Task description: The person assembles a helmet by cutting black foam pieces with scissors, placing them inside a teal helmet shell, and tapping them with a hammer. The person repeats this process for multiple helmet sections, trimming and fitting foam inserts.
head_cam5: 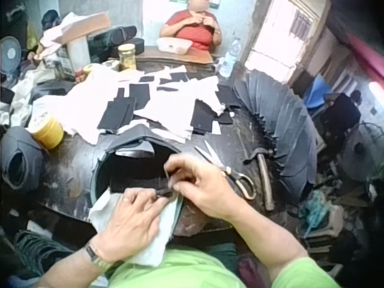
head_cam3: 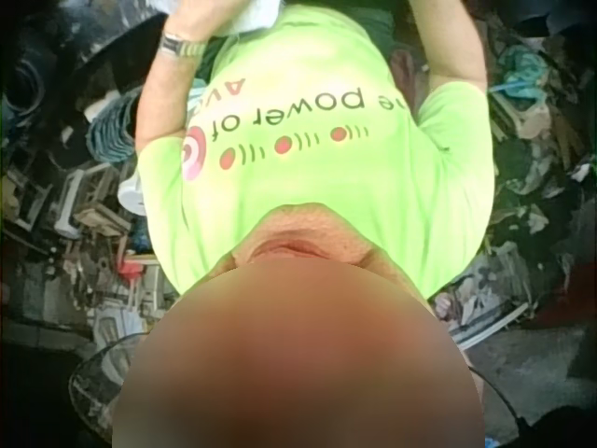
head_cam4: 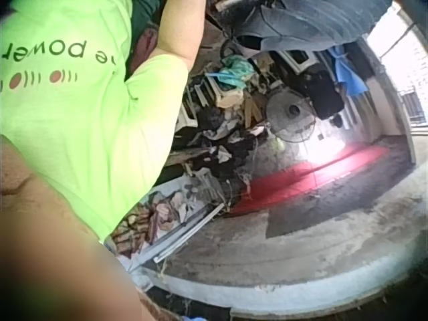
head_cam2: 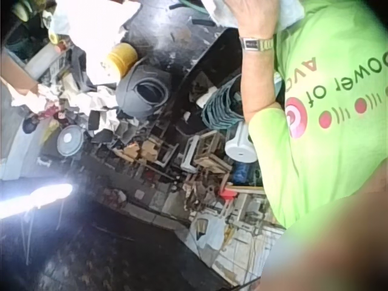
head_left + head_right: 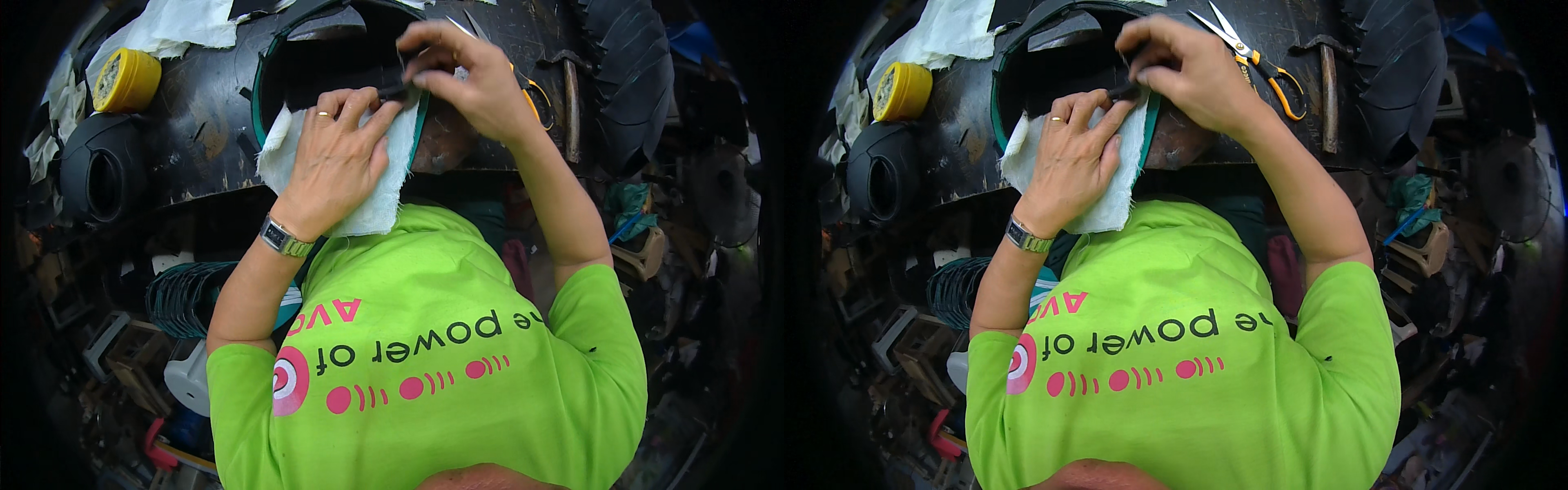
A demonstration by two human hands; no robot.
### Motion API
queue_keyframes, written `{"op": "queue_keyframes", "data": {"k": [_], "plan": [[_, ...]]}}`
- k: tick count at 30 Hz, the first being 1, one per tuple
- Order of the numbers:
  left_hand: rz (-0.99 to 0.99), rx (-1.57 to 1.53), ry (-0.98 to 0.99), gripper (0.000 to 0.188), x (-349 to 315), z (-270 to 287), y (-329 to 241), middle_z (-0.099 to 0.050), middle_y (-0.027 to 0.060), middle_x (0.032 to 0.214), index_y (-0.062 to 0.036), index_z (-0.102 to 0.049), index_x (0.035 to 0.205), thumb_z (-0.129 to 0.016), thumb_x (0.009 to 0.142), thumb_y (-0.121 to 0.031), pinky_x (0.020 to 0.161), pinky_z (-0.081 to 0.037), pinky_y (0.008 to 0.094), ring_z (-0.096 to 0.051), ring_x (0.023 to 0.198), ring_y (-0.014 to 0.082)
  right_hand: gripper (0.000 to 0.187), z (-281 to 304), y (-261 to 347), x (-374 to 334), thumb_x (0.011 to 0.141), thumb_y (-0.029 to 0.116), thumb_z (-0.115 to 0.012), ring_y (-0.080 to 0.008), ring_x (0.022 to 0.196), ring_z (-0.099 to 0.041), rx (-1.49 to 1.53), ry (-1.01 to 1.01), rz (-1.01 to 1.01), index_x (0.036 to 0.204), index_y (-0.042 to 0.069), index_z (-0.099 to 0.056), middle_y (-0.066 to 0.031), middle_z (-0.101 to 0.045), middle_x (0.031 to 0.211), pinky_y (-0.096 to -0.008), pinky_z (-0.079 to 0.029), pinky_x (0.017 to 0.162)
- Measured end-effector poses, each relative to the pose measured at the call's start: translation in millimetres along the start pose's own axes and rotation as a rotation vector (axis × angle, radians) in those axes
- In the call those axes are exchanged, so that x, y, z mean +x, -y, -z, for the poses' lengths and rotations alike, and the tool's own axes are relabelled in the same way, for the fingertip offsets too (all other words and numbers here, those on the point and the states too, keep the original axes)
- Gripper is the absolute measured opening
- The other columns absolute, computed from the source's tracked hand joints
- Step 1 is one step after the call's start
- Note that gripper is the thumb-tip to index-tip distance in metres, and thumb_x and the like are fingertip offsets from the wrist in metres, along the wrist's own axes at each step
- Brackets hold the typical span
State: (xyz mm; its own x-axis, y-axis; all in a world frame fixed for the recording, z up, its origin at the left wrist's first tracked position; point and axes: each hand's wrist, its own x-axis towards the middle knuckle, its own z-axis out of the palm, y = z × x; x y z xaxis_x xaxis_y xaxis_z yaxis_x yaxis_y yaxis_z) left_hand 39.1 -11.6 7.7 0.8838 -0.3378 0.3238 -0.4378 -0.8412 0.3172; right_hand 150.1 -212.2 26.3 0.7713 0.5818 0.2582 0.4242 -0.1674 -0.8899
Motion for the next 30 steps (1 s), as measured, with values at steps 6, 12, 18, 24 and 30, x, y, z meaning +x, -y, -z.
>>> {"op": "queue_keyframes", "data": {"k": [6, 12, 18, 24, 30], "plan": [[-0.048, -0.003, 0.038, 0.043, 5.2, 1.8, 5.2, -0.055, 0.0080, 0.126, -0.0165, -0.065, 0.131, -0.063, 0.088, -0.016, 0.096, -0.042, 0.0469, -0.049, 0.121, 0.0313, 0.045, 15.2, -4.4, -24.9, 0.081, 0.000, -0.062, -0.0254, 0.103, -0.068, -0.417, 0.134, 0.260, 0.125, 0.009, -0.066, -0.0076, -0.073, 0.100, -0.0417, -0.043, 0.104], [-0.138, -0.041, 0.065, 0.040, 2.5, 5.3, 6.8, -0.056, 0.0101, 0.129, -0.0165, -0.068, 0.127, -0.066, 0.087, -0.018, 0.100, -0.041, 0.0474, -0.048, 0.126, 0.0339, 0.052, 0.7, -9.3, -24.4, 0.081, 0.006, -0.062, -0.0273, 0.103, -0.067, -0.208, 0.146, 0.178, 0.133, 0.011, -0.062, -0.0071, -0.072, 0.103, -0.0411, -0.045, 0.103], [0.194, -0.595, 0.001, 0.044, -0.7, 6.2, 12.8, -0.058, 0.0167, 0.129, -0.0074, -0.064, 0.128, -0.071, 0.085, -0.012, 0.102, -0.044, 0.0456, -0.055, 0.124, 0.0375, 0.058, 1.9, 9.0, -46.9, 0.088, 0.015, -0.069, -0.0257, 0.115, -0.067, -0.510, 0.246, 0.259, 0.144, 0.018, -0.054, -0.0050, -0.073, 0.116, -0.0632, -0.032, 0.113], [0.061, -0.570, 0.029, 0.045, 12.0, 32.2, -3.6, -0.060, 0.0167, 0.133, -0.0075, -0.061, 0.135, -0.063, 0.090, -0.003, 0.103, -0.051, 0.0442, -0.061, 0.123, 0.0350, 0.067, -7.9, 21.3, -52.2, 0.082, 0.005, -0.081, -0.0161, 0.089, -0.064, -0.243, -0.476, 0.311, 0.142, 0.004, -0.052, -0.0066, -0.066, 0.099, -0.0310, -0.052, 0.084], [-0.199, 0.345, 0.103, 0.055, 32.6, 93.9, 35.6, -0.062, 0.0045, 0.144, -0.0131, -0.071, 0.127, -0.069, 0.077, 0.009, 0.125, -0.028, 0.0479, -0.051, 0.141, 0.0241, 0.075, 7.9, 26.2, -29.9, 0.082, -0.006, -0.064, -0.0350, 0.086, -0.066, -0.505, -0.355, 0.025, 0.153, 0.008, -0.042, -0.0224, -0.065, 0.106, -0.0404, -0.055, 0.081]]}}
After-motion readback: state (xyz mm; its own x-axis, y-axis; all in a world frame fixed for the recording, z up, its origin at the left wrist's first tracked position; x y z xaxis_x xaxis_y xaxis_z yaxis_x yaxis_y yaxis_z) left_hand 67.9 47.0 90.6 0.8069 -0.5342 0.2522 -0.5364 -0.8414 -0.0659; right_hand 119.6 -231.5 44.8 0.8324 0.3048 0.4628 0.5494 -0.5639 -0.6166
